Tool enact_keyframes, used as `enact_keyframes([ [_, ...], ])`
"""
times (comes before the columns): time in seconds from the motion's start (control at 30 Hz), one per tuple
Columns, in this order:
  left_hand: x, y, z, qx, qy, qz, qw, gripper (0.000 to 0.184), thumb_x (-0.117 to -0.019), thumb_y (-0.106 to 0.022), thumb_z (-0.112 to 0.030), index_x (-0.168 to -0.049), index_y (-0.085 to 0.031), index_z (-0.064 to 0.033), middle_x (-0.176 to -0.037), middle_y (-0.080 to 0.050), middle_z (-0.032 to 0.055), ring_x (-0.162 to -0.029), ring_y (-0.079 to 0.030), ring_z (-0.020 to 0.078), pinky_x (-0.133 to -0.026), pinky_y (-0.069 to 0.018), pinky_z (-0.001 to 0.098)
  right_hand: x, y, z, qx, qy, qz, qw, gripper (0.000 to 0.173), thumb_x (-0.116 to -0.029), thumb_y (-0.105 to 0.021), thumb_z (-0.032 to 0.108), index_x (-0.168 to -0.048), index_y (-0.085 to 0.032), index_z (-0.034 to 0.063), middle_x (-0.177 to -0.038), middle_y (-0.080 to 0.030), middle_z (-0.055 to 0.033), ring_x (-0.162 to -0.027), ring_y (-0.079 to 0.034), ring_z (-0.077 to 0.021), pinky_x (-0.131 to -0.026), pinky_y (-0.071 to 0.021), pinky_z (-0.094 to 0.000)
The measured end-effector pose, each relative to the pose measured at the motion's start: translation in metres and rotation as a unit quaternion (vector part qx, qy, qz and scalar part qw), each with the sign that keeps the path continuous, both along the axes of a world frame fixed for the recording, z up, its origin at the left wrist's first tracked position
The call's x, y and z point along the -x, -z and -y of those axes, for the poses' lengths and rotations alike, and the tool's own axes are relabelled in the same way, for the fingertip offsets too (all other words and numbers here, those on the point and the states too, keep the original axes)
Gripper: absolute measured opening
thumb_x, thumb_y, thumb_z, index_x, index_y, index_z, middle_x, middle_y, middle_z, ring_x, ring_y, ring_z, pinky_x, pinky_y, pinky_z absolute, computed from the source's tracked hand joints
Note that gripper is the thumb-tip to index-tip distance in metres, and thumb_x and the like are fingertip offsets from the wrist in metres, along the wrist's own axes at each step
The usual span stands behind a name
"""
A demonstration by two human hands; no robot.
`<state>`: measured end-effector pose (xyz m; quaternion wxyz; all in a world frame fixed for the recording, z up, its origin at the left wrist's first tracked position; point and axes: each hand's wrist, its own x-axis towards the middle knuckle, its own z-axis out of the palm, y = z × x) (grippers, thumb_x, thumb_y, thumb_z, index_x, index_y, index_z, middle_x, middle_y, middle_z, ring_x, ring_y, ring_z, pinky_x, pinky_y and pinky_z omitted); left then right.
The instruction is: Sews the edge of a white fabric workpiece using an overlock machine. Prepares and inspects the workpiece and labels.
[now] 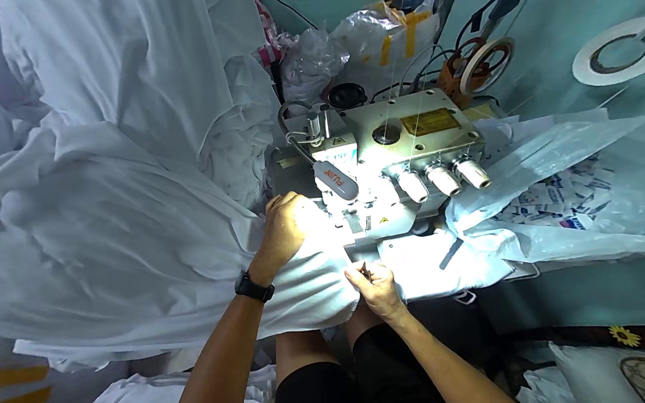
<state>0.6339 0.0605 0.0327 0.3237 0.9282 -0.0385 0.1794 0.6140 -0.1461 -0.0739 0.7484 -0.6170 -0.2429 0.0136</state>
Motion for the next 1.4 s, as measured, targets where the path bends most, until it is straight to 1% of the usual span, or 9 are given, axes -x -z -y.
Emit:
enact_keyframes([
  [0.53,0.001,-0.002,0.002,0.007,-0.003,0.001,1.000,0.016,-0.0853,-0.069,-0.003,-0.099,-0.073,0.0024,-0.100,-0.070,0.0145,-0.102,-0.066,0.0281,-0.107,-0.0397,0.0557,0.000,0.000,-0.001,-0.003,0.002,-0.004,1.000,0.015,-0.0915,-0.063,0.004,-0.078,-0.069,0.0030,-0.066,-0.061,0.0108,-0.061,-0.053,0.0117,-0.059,-0.0441,-0.0071],
  [0.9,0.001,0.000,0.001,0.008,-0.001,0.003,1.000,0.014,-0.0849,-0.069,-0.004,-0.098,-0.073,0.0003,-0.096,-0.069,0.0119,-0.100,-0.066,0.0256,-0.107,-0.0401,0.0548,0.001,0.000,-0.001,0.000,0.004,-0.004,1.000,0.015,-0.0917,-0.063,0.004,-0.077,-0.068,0.0031,-0.066,-0.061,0.0111,-0.061,-0.053,0.0119,-0.059,-0.0439,-0.0072],
  [1.0,0.002,-0.003,-0.001,0.006,0.006,-0.007,1.000,0.015,-0.0862,-0.067,-0.002,-0.100,-0.073,0.0012,-0.098,-0.069,0.0136,-0.099,-0.066,0.0271,-0.103,-0.0432,0.0544,0.000,-0.001,0.000,-0.005,0.000,-0.014,1.000,0.015,-0.0916,-0.063,0.003,-0.078,-0.069,0.0035,-0.067,-0.062,0.0114,-0.062,-0.054,0.0116,-0.060,-0.0445,-0.0075],
  [1.1,0.010,-0.031,-0.004,-0.008,0.029,-0.070,0.997,0.014,-0.0874,-0.066,0.005,-0.100,-0.071,0.0030,-0.105,-0.067,0.0183,-0.094,-0.066,0.0304,-0.083,-0.0542,0.0498,0.005,-0.014,0.004,0.005,-0.005,-0.025,1.000,0.016,-0.0913,-0.063,0.003,-0.077,-0.068,0.0043,-0.066,-0.060,0.0125,-0.061,-0.051,0.0122,-0.059,-0.0427,-0.0067],
  [1.17,0.015,-0.051,-0.003,-0.023,0.044,-0.097,0.994,0.009,-0.0872,-0.066,0.008,-0.095,-0.068,0.0054,-0.109,-0.065,0.0222,-0.093,-0.065,0.0333,-0.080,-0.0547,0.0489,0.011,-0.024,0.008,0.012,-0.005,0.001,1.000,0.017,-0.0923,-0.064,0.005,-0.075,-0.066,0.0033,-0.066,-0.058,0.0112,-0.061,-0.050,0.0124,-0.059,-0.0419,-0.0059],
  [1.23,0.011,-0.061,-0.001,-0.055,0.063,-0.095,0.992,0.004,-0.0865,-0.066,0.009,-0.085,-0.064,0.0062,-0.101,-0.064,0.0232,-0.087,-0.064,0.0330,-0.075,-0.0524,0.0467,0.013,-0.029,0.010,0.022,0.009,0.021,0.999,0.019,-0.0928,-0.064,0.005,-0.074,-0.065,0.0014,-0.065,-0.057,0.0089,-0.061,-0.048,0.0120,-0.059,-0.0402,-0.0057],
  [1.27,0.008,-0.062,-0.001,-0.063,0.074,-0.088,0.991,0.005,-0.0858,-0.066,0.010,-0.084,-0.064,0.0064,-0.098,-0.064,0.0229,-0.086,-0.064,0.0326,-0.075,-0.0519,0.0458,0.014,-0.030,0.009,0.030,0.017,0.028,0.999,0.019,-0.0926,-0.064,0.005,-0.074,-0.065,-0.0005,-0.065,-0.057,0.0070,-0.062,-0.048,0.0113,-0.059,-0.0400,-0.0058],
  [1.33,-0.001,-0.062,-0.001,-0.072,0.082,-0.085,0.990,0.003,-0.0849,-0.066,0.010,-0.087,-0.067,0.0077,-0.100,-0.066,0.0229,-0.092,-0.065,0.0331,-0.083,-0.0526,0.0455,0.015,-0.030,0.009,0.046,0.024,0.040,0.998,0.019,-0.0928,-0.065,0.006,-0.076,-0.066,-0.0029,-0.066,-0.059,0.0041,-0.063,-0.050,0.0106,-0.061,-0.0413,-0.0057],
  [1.4,-0.004,-0.061,0.001,-0.064,0.073,-0.091,0.991,0.003,-0.0852,-0.066,0.009,-0.087,-0.068,0.0075,-0.101,-0.067,0.0228,-0.096,-0.065,0.0327,-0.086,-0.0515,0.0452,0.015,-0.032,0.010,0.056,0.027,0.054,0.997,0.020,-0.0928,-0.067,0.008,-0.077,-0.068,-0.0037,-0.070,-0.063,0.0009,-0.067,-0.053,0.0092,-0.064,-0.0434,-0.0059],
])
